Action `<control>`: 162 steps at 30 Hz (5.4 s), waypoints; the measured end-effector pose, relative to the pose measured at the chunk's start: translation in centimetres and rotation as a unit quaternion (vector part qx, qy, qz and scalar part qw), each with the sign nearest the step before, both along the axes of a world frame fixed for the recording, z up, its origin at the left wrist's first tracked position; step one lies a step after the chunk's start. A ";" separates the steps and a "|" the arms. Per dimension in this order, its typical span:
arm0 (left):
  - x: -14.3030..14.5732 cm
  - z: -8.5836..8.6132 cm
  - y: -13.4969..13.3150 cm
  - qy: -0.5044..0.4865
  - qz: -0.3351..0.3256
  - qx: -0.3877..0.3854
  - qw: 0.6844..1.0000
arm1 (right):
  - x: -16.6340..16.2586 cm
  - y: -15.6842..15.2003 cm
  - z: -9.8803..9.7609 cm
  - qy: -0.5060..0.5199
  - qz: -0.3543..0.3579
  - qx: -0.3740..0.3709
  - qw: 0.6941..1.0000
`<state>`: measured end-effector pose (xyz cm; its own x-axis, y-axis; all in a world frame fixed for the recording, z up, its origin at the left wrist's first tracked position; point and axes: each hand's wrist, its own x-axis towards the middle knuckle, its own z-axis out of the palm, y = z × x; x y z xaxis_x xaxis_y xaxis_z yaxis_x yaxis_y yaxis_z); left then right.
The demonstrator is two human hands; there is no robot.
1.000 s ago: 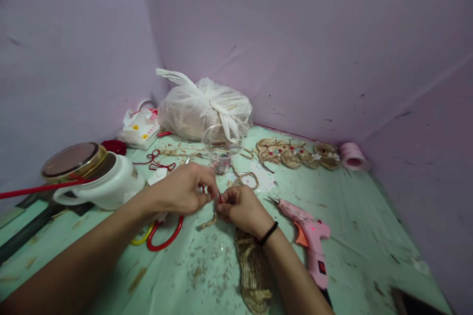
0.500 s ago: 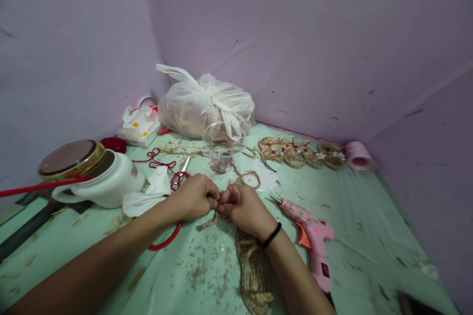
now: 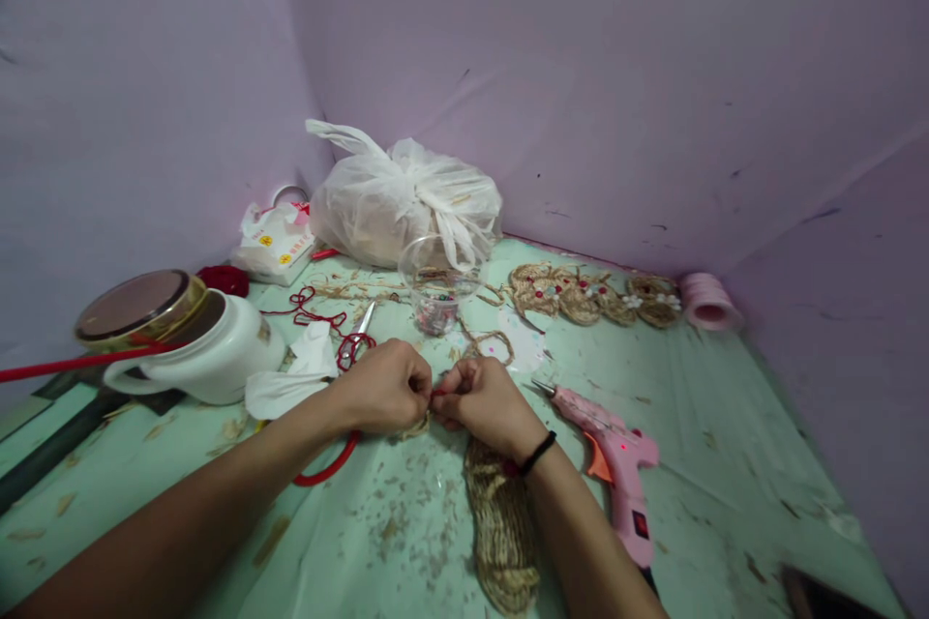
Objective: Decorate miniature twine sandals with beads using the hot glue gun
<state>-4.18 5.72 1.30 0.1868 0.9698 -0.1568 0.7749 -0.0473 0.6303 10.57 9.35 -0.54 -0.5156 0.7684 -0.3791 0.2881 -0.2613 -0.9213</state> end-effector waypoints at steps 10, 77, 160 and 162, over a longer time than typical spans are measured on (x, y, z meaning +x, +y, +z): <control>0.0 -1.5 0.8 -0.134 0.058 -0.067 0.987 | 0.2 -0.3 0.0 0.013 0.001 0.042 0.999; 1.1 1.2 0.1 -0.314 0.245 -0.093 0.913 | -0.8 -1.3 1.5 0.163 -0.203 0.123 0.958; 1.8 1.9 -0.9 -0.550 0.286 -0.025 0.784 | 1.7 -1.9 4.6 -0.037 -0.006 0.246 0.968; 2.0 2.2 -1.1 -0.558 0.292 -0.042 0.776 | 0.9 -2.3 4.4 -0.009 0.023 0.248 0.968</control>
